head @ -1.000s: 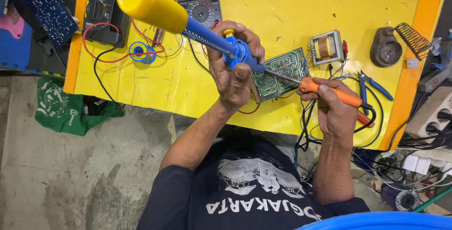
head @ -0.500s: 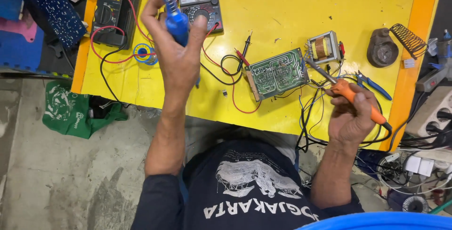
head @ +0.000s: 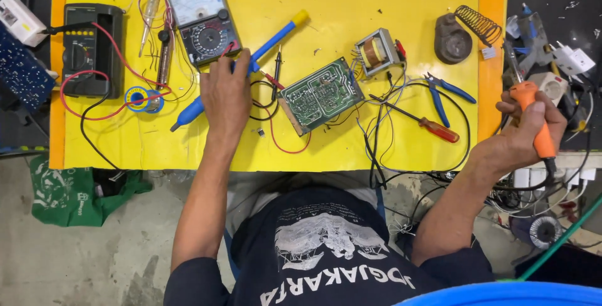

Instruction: The person uses a soldering iron and a desoldering pump to remove components from a green circuit board. They then use a multimeter to test the board and continue soldering wires to the circuit board.

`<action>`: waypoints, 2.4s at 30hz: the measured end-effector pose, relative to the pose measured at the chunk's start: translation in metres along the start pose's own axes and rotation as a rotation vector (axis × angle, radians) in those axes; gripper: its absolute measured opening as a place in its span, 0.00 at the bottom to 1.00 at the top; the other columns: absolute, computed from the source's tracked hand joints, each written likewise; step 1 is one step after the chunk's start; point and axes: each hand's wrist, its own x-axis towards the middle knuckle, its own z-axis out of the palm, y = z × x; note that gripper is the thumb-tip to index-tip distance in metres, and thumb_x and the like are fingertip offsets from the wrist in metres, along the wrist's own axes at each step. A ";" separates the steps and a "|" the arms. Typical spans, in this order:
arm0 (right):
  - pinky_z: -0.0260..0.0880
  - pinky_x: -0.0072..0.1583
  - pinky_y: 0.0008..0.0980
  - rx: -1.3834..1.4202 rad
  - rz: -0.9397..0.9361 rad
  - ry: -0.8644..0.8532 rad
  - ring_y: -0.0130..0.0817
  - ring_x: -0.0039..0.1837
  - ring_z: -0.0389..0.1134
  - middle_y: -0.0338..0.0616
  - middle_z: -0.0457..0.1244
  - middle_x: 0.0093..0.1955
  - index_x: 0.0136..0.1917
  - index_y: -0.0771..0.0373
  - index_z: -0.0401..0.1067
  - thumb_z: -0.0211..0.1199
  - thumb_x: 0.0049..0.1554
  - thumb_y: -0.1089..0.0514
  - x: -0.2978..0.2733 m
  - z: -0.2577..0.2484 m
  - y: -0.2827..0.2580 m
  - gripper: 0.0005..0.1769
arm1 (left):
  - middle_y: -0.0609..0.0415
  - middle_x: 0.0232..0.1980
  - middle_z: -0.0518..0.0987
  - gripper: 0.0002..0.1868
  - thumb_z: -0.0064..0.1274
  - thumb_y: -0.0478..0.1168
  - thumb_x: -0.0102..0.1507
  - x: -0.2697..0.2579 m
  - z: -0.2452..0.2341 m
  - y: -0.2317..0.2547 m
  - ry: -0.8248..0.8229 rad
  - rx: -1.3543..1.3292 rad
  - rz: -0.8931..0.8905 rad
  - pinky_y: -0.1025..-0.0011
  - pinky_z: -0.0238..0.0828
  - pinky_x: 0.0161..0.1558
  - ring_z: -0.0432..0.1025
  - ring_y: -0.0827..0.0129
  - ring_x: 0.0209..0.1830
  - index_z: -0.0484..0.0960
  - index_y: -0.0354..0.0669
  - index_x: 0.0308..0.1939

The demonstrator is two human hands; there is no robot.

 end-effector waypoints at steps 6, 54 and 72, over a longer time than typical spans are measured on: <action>0.78 0.49 0.50 -0.112 -0.104 -0.180 0.58 0.48 0.72 0.66 0.67 0.52 0.60 0.70 0.69 0.53 0.72 0.54 0.005 0.007 0.003 0.16 | 0.47 0.51 0.74 0.25 0.58 0.29 0.62 -0.006 0.016 -0.009 0.048 0.063 -0.013 0.58 0.62 0.39 0.67 0.54 0.44 0.78 0.48 0.64; 0.41 0.79 0.65 -0.599 -0.726 -1.409 0.57 0.71 0.59 0.60 0.60 0.70 0.78 0.68 0.63 0.78 0.41 0.32 -0.052 0.147 -0.049 0.61 | 0.45 0.44 0.65 0.13 0.53 0.24 0.69 -0.018 -0.019 -0.033 0.174 -0.546 0.290 0.63 0.58 0.22 0.64 0.57 0.33 0.74 0.39 0.55; 0.69 0.45 0.37 -0.176 -0.776 -0.847 0.38 0.42 0.68 0.44 0.68 0.46 0.72 0.62 0.73 0.67 0.65 0.53 -0.181 0.193 -0.096 0.24 | 0.47 0.42 0.81 0.09 0.60 0.36 0.66 -0.031 -0.016 -0.008 0.473 -0.738 0.275 0.63 0.79 0.40 0.79 0.53 0.37 0.85 0.38 0.49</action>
